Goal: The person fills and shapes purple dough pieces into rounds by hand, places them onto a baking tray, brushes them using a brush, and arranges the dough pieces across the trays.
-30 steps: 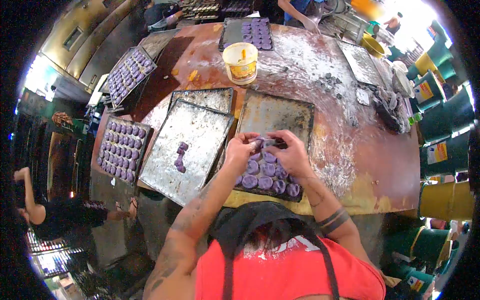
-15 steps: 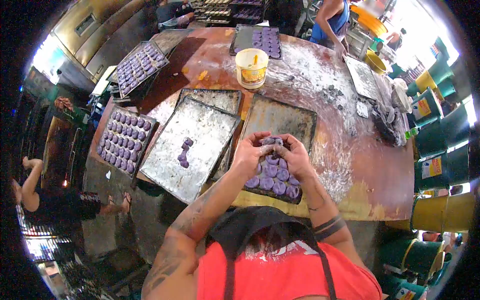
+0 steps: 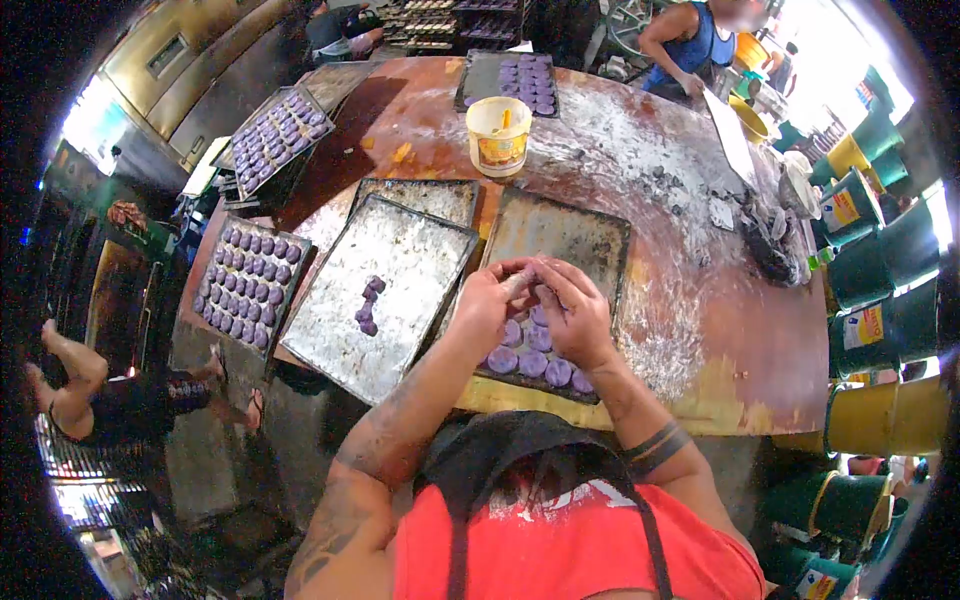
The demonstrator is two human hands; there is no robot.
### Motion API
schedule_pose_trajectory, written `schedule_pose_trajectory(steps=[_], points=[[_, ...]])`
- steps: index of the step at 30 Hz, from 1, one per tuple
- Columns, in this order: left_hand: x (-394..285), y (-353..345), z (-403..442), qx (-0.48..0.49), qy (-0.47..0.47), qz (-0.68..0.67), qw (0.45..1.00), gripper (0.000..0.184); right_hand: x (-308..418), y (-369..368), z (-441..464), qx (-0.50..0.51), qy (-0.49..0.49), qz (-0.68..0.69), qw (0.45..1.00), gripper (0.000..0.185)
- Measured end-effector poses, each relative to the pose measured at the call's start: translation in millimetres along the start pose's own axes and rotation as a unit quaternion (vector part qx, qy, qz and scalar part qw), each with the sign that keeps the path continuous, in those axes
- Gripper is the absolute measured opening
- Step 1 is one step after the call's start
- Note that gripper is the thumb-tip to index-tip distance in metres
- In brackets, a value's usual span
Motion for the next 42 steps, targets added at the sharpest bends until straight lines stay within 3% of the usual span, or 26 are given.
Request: schedule_pose_trajectory(steps=[4,7,9,11,12,14,15,16,18,19,21,22,23,26,27,28,29,32,33,35,37,38,39,41,42], points=[[-7,-2,-10,-0.001,-0.06,0.094,0.994,0.027,5,-1,14,0.099,0.009,0.028,0.995,0.041],[17,-22,-2,0.064,0.021,-0.029,0.997,0.023,-13,-16,21,0.147,0.037,0.138,0.979,0.041],[33,-20,5,0.092,0.07,-0.108,0.987,0.024,-20,-15,18,0.165,0.033,0.107,0.98,0.039],[51,-12,8,0.053,0.088,-0.122,0.987,0.025,-28,-17,12,0.142,0.067,0.064,0.986,0.037],[56,-10,7,0.033,0.096,-0.13,0.986,0.026,-49,-24,2,0.098,-0.047,0.131,0.985,0.036],[63,7,8,0.006,0.089,-0.043,0.995,0.026,-83,-49,-35,0.009,-0.272,0.253,0.928,0.033],[64,17,7,-0.007,0.087,0.002,0.996,0.026,-70,-53,-38,-0.006,-0.144,0.137,0.98,0.026],[56,28,0,-0.055,0.048,0.016,0.997,0.024,-73,-69,-51,0.064,-0.231,0.124,0.963,0.026],[37,46,-18,-0.149,-0.028,0.046,0.987,0.022,-77,-89,-62,0.061,-0.285,0.297,0.909,0.054],[39,63,-15,-0.217,-0.045,0.099,0.97,0.024,-82,-93,-63,0.076,-0.322,0.29,0.898,0.052],[32,55,-27,-0.251,-0.087,0.303,0.915,0.03,-93,-103,-59,0.108,-0.398,0.277,0.868,0.048],[24,50,-32,-0.262,-0.106,0.403,0.87,0.033,-104,-112,-51,0.117,-0.369,0.239,0.891,0.042],[33,63,-25,-0.231,-0.095,0.431,0.867,0.048,-123,-125,-47,0.125,-0.338,0.2,0.911,0.036],[32,86,-27,-0.311,-0.143,0.467,0.815,0.058,-136,-141,-10,0.109,-0.237,0.058,0.964,0.032],[29,90,-29,-0.293,-0.1,0.434,0.846,0.062,-153,-158,-7,0.124,-0.185,0.026,0.975,0.034],[30,100,-30,-0.293,-0.103,0.439,0.843,0.062,-153,-166,-1,0.138,-0.133,-0.004,0.982,0.036],[34,112,-31,-0.293,-0.105,0.445,0.84,0.061,-160,-177,-4,0.243,-0.107,-0.136,0.954,0.038],[31,129,-45,-0.286,-0.07,0.427,0.855,0.051,-127,-157,8,0.228,-0.061,-0.21,0.949,0.038],[35,136,-47,-0.279,-0.064,0.392,0.875,0.048,-124,-161,1,0.245,-0.092,-0.166,0.951,0.036],[35,135,-42,-0.272,-0.007,0.346,0.898,0.041,-103,-176,-33,0.239,0.038,-0.166,0.956,0.038],[43,133,-25,-0.202,0.007,0.32,0.926,0.039,-101,-178,-28,0.28,0.067,-0.13,0.949,0.04],[45,132,-15,-0.168,0.012,0.305,0.937,0.038,-114,-177,-19,0.326,0.036,-0.092,0.94,0.04],[17,113,-19,-0.189,-0.037,0.379,0.905,0.033,-123,-173,-4,0.37,0.004,-0.051,0.928,0.041],[21,120,-14,-0.194,0.003,0.337,0.921,0.032,-169,-142,46,0.224,-0.118,-0.007,0.967,0.045],[23,125,-12,-0.196,0.024,0.317,0.928,0.031,-200,-135,70,0.195,-0.148,-0.051,0.968,0.044]])
Point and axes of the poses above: each hand's wrist, its own z-axis towards the middle knuckle, its own y-axis out of the back of the hand, x = y × z, the point moved 7 cm from there along z, towards the middle knuckle, and after that the axes turned 6 degrees about y, right-handed, at the moved point
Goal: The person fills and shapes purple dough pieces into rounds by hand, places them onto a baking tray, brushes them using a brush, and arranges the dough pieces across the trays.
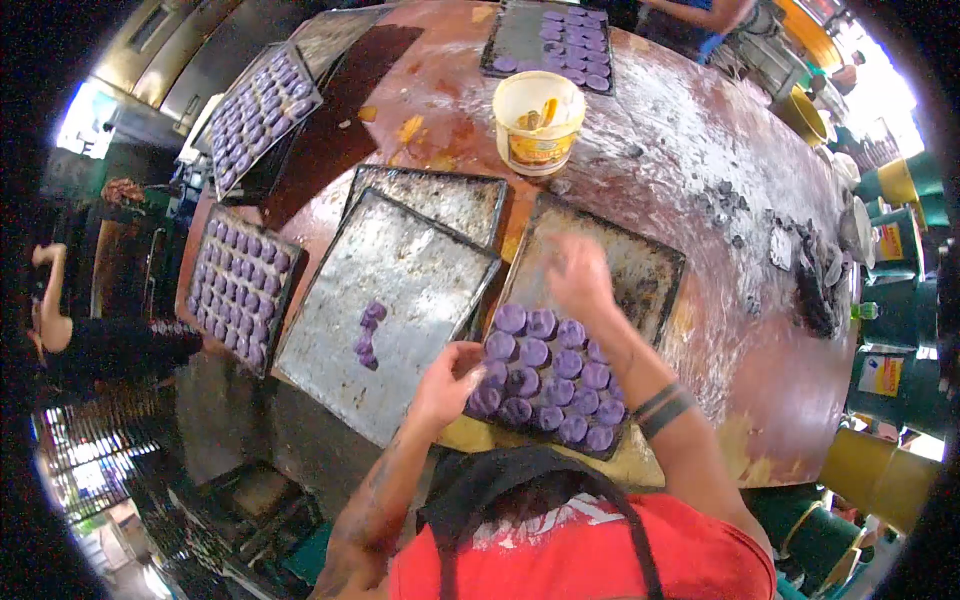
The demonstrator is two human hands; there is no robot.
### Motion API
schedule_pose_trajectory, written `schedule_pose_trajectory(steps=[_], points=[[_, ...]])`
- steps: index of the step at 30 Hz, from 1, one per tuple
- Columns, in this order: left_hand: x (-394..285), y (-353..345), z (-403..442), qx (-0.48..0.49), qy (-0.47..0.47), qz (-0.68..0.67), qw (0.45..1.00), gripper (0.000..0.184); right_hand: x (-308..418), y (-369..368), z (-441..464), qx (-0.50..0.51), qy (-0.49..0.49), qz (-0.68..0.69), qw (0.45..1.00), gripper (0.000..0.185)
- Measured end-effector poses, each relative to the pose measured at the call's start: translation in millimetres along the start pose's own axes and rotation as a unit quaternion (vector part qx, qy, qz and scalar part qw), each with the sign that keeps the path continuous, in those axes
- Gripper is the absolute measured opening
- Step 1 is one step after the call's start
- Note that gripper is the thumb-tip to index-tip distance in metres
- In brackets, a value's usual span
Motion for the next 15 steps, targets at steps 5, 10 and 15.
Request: schedule_pose_trajectory(steps=[5,10,15], points=[[-5,-7,24,0.008,0.039,0.001,0.999,0.031,-61,15,99,-0.13,-0.03,-0.113,0.985,0.039],[-10,-7,22,0.002,0.067,-0.025,0.997,0.034,-112,9,131,-0.138,-0.058,-0.039,0.988,0.039],[12,10,21,-0.014,0.096,0.045,0.994,0.038,-154,77,156,-0.175,0.015,-0.209,0.962,0.025]])
Point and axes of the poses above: each hand's wrist, its own z-axis towards the middle knuckle, its own y-axis out of the back of the hand, x = y × z, the point moved 7 cm from there along z, towards the middle knuckle, and after that the axes turned 6 degrees about y, right-handed, at the moved point
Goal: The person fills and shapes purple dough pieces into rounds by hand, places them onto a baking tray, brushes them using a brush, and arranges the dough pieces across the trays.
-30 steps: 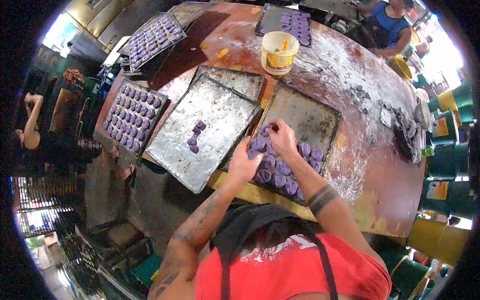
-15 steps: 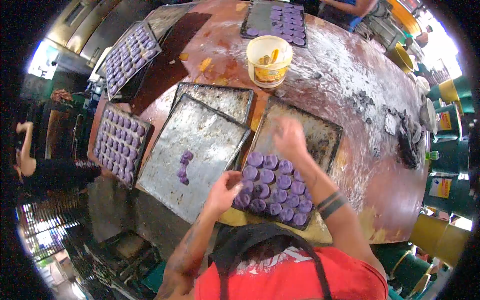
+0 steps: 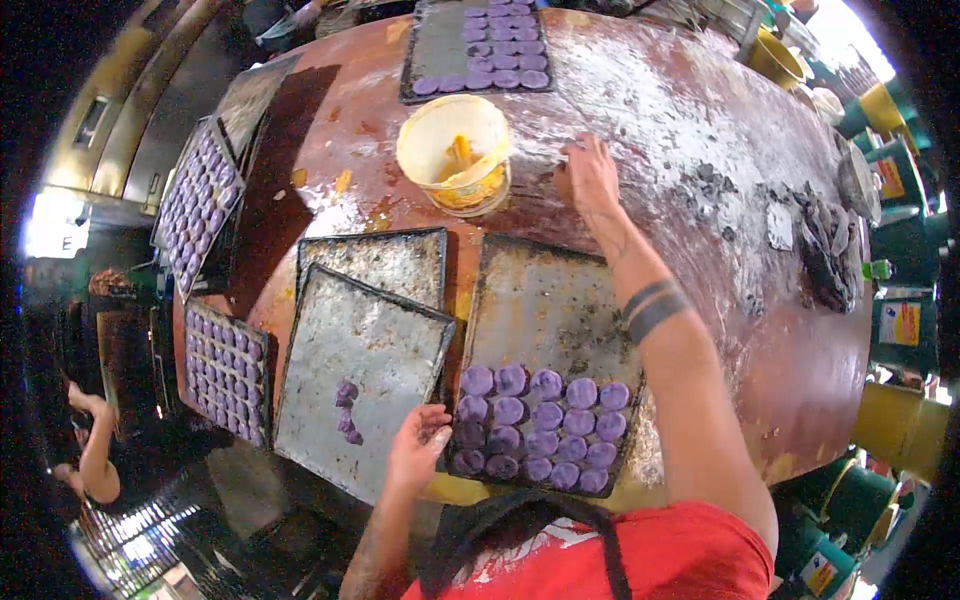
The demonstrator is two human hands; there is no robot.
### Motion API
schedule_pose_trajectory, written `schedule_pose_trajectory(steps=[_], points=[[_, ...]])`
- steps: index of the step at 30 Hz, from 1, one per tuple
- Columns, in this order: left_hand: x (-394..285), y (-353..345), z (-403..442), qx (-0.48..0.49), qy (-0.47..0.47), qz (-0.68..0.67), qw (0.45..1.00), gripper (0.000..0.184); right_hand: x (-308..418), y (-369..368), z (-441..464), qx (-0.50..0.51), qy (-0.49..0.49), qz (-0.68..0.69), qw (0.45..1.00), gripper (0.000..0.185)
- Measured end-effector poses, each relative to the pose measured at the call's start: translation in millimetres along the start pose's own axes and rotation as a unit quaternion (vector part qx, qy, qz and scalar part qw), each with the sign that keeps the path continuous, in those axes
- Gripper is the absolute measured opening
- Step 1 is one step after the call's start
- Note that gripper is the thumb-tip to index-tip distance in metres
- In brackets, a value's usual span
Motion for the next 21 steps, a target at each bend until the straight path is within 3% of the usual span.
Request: schedule_pose_trajectory(steps=[2,4,6,7,9,10,11,14,17,21], points=[[-9,1,-1,0.004,-0.005,0.023,1.0,0.038,-26,-22,2,-0.008,0.129,-0.077,0.989,0.021],[-15,9,-1,-0.018,-0.022,0.047,0.999,0.038,-66,-11,8,0.151,0.004,-0.087,0.985,0.03],[-17,21,-10,-0.055,-0.028,0.092,0.994,0.037,-118,24,4,0.107,-0.064,-0.115,0.986,0.025],[-21,30,-13,-0.081,-0.026,0.124,0.989,0.036,-164,26,-6,0.091,-0.07,-0.198,0.973,0.026],[-22,52,-20,-0.14,-0.031,0.141,0.979,0.032,-193,66,-33,0.133,-0.151,-0.242,0.949,0.036],[-14,65,-18,-0.169,-0.043,0.129,0.976,0.03,-215,82,-50,0.123,-0.199,-0.205,0.95,0.042],[-6,78,-16,-0.195,-0.057,0.12,0.972,0.028,-256,76,-71,0.092,-0.186,-0.143,0.968,0.042],[15,121,1,-0.303,-0.064,0.085,0.947,0.024,-235,103,-122,0.157,-0.196,-0.172,0.953,0.049],[-2,142,5,-0.418,-0.111,0.269,0.861,0.025,-196,131,-201,0.12,-0.19,-0.128,0.966,0.05],[-13,146,29,-0.378,-0.171,0.429,0.802,0.032,-149,183,-309,0.053,-0.21,-0.081,0.973,0.044]])
Point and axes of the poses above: each hand's wrist, its own z-axis towards the middle knuckle, its own y-axis out of the back of the hand, x = y × z, the point moved 7 cm from there along z, towards the middle knuckle, and after that the axes turned 6 degrees about y, right-handed, at the moved point
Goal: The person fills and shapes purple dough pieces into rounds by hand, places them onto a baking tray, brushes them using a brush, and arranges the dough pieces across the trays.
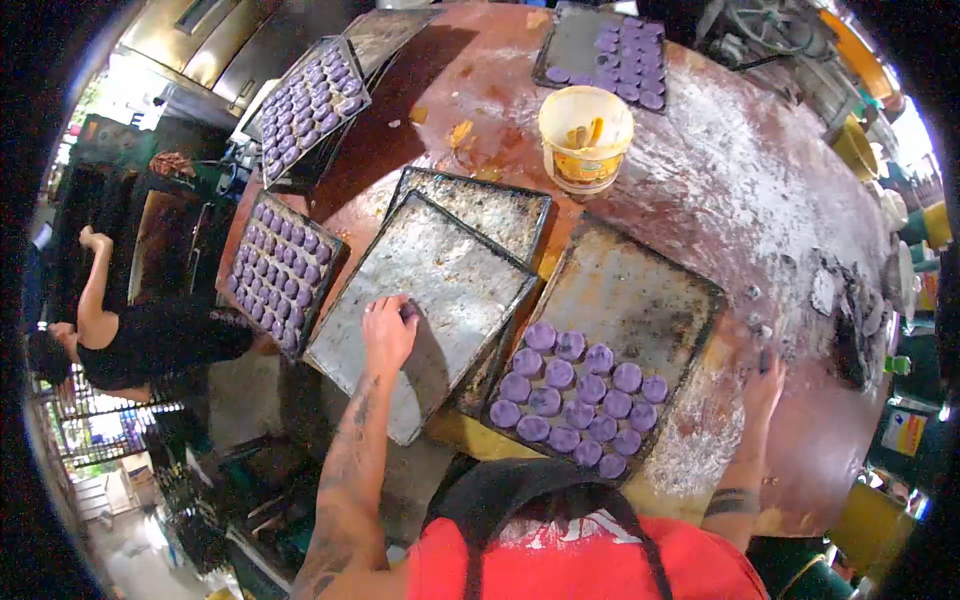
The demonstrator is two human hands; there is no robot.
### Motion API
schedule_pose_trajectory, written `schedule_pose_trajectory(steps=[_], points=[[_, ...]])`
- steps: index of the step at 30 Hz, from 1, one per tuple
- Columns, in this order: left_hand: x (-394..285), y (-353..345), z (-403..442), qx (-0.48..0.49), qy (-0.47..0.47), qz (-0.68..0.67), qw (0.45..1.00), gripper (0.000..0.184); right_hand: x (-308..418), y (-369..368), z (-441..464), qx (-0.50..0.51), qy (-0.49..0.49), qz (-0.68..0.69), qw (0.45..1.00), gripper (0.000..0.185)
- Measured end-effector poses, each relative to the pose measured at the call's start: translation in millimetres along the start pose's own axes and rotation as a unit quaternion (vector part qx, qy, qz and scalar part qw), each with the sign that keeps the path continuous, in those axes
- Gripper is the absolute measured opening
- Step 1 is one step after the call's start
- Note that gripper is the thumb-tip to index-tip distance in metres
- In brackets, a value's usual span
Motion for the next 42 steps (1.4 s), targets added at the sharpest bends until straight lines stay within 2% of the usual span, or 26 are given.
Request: schedule_pose_trajectory(steps=[3,5,7,8,9,10,11,12,15,17,18,20,21,24,25,28,30,32,34,35,36,37,38,39,40,42], points=[[8,-16,17,0.013,-0.023,-0.002,1.0,0.03,-24,14,-66,-0.003,-0.178,0.207,0.962,0.041],[-6,-16,25,0.052,0.093,-0.298,0.949,0.028,-13,35,-88,-0.069,-0.177,0.303,0.934,0.038],[-33,-30,15,0.101,0.155,-0.555,0.811,0.026,17,52,-90,-0.061,-0.152,0.329,0.93,0.036],[-59,-37,-2,0.116,0.139,-0.71,0.681,0.028,47,56,-86,-0.025,-0.14,0.308,0.941,0.035],[-91,-28,-17,0.135,0.128,-0.686,0.703,0.026,81,57,-84,0.01,-0.131,0.289,0.948,0.034],[-128,-11,-38,0.177,0.179,-0.593,0.765,0.024,114,56,-85,0.045,-0.122,0.268,0.955,0.033],[-161,10,-58,0.232,0.147,-0.579,0.768,0.021,149,47,-86,0.034,-0.043,0.329,0.943,0.033],[-177,-17,-67,0.282,0.103,-0.662,0.687,0.022,187,38,-92,0.024,0.035,0.384,0.922,0.033],[-210,-11,-98,0.356,0.109,-0.658,0.655,0.027,307,74,-103,0.104,0.037,0.475,0.873,0.035],[-215,-5,-109,0.396,0.102,-0.657,0.633,0.026,337,78,-103,0.084,0.205,0.38,0.898,0.037],[-216,-6,-115,0.397,0.12,-0.692,0.592,0.026,349,76,-108,0.072,0.288,0.328,0.897,0.037],[-218,-12,-127,0.39,0.154,-0.756,0.503,0.025,347,60,-113,0.053,0.278,0.297,0.912,0.035],[-220,-8,-129,0.407,0.117,-0.757,0.498,0.026,353,62,-115,0.044,0.274,0.282,0.918,0.033],[-214,4,-132,0.383,0.114,-0.707,0.584,0.026,370,84,-133,0.034,0.275,0.328,0.903,0.03],[-215,12,-135,0.384,0.132,-0.74,0.536,0.024,363,93,-129,0.025,0.242,0.35,0.905,0.028],[-214,29,-129,0.363,0.02,-0.632,0.684,0.028,340,68,-118,0.228,0.173,0.412,0.865,0.025],[-218,29,-131,0.349,0.042,-0.693,0.63,0.028,328,44,-119,0.25,0.093,0.53,0.805,0.024],[-225,32,-132,0.347,0.066,-0.725,0.591,0.025,320,35,-118,0.234,-0.004,0.673,0.701,0.028],[-234,59,-135,0.36,0.1,-0.734,0.567,0.02,326,41,-118,0.176,-0.061,0.711,0.678,0.024],[-236,55,-129,0.342,0.065,-0.704,0.619,0.011,333,50,-123,0.154,-0.069,0.727,0.666,0.024],[-233,58,-125,0.26,0.006,-0.665,0.7,0.011,337,63,-124,0.129,-0.075,0.744,0.652,0.024],[-232,64,-125,0.172,-0.055,-0.614,0.768,0.01,342,75,-126,0.151,-0.128,0.787,0.585,0.022],[-233,73,-129,0.08,-0.116,-0.554,0.82,0.01,335,92,-117,0.084,-0.036,0.687,0.721,0.022],[-240,90,-138,0.068,-0.176,-0.536,0.823,0.01,330,110,-110,0.016,0.055,0.556,0.829,0.023],[-241,80,-136,0.12,-0.112,-0.615,0.771,0.011,332,127,-110,-0.05,0.141,0.402,0.903,0.024],[-251,56,-134,0.218,0.022,-0.74,0.636,0.015,338,131,-117,-0.066,0.179,0.379,0.906,0.026]])
Point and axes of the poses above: each hand's wrist, its own z-axis towards the middle knuckle, its own y-axis out of the back of the hand, x = y × z, the point moved 7 cm from there along z, towards the middle knuckle, and after that the axes turned 6 degrees about y, right-handed, at the moved point
